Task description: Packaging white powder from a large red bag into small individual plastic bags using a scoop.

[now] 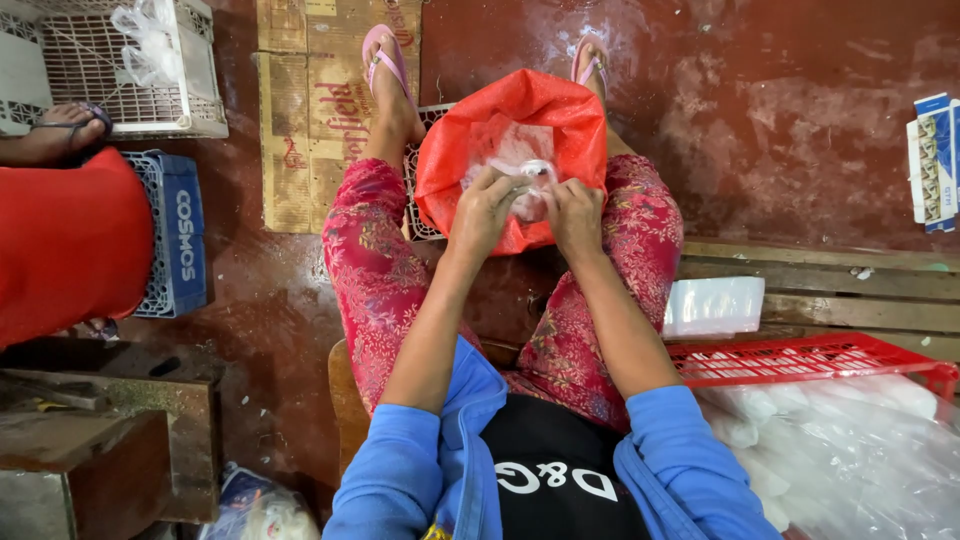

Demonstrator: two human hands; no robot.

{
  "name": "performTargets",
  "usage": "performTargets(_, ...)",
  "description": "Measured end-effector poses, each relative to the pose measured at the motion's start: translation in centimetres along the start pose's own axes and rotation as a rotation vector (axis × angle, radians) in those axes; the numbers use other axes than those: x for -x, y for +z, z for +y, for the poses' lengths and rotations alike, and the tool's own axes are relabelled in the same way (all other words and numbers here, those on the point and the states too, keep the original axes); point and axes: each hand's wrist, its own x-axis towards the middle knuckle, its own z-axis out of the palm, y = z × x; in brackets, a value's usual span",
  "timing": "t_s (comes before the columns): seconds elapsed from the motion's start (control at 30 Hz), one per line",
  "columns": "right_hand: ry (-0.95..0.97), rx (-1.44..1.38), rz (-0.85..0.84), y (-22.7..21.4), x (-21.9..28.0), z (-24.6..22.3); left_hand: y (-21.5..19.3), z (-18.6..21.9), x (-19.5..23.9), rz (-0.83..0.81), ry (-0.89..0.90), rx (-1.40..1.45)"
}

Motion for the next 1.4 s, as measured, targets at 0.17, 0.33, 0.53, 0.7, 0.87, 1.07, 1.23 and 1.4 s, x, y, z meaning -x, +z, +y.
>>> performTargets(0.17, 0.038, -0.032, 0.014, 2.1, 0.6, 1.6, -2.2, 1.8, -0.8, 0.234, 0.020, 0.026)
performTargets(0.33, 0.073, -0.067, 0.017, -1.5, -0.8, -0.6, -3.1, 2.0, -1.7, 0.326, 0.003, -0.003)
performTargets(0.53, 0.152, -0.194, -0.024, -0.4, -0.4, 0.2, -1.4, 0.3, -1.3, 0.340, -0.070, -0.018)
performTargets(0.7, 0.198, -0.212, 0.007, -0.1, -0.5, 0.0, -0.5, -0.6, -1.0, 0.376, -0.114, -0.066)
performTargets(0.87, 0.197, -0.343, 0.029, -1.5, -1.7, -1.4, 0.2, -2.8, -0.8, 0.385, -0.173, -0.224)
performTargets(1.07, 0.190, -0.386, -0.012, -1.2, -1.7, -1.6, 1.6, -5.5, -0.4, 0.366, -0.247, -0.385)
performTargets(1.23, 0.213, -0.456, -0.035, -1.6, -1.9, -1.9, 3.4, -8.1, 0.0, 0.356, -0.305, -0.401)
performTargets(1.4, 0.238, -0.483, -0.056, -1.6, -1.9, -1.5, 4.4, -9.1, -0.8, 0.242, -0.513, -0.327)
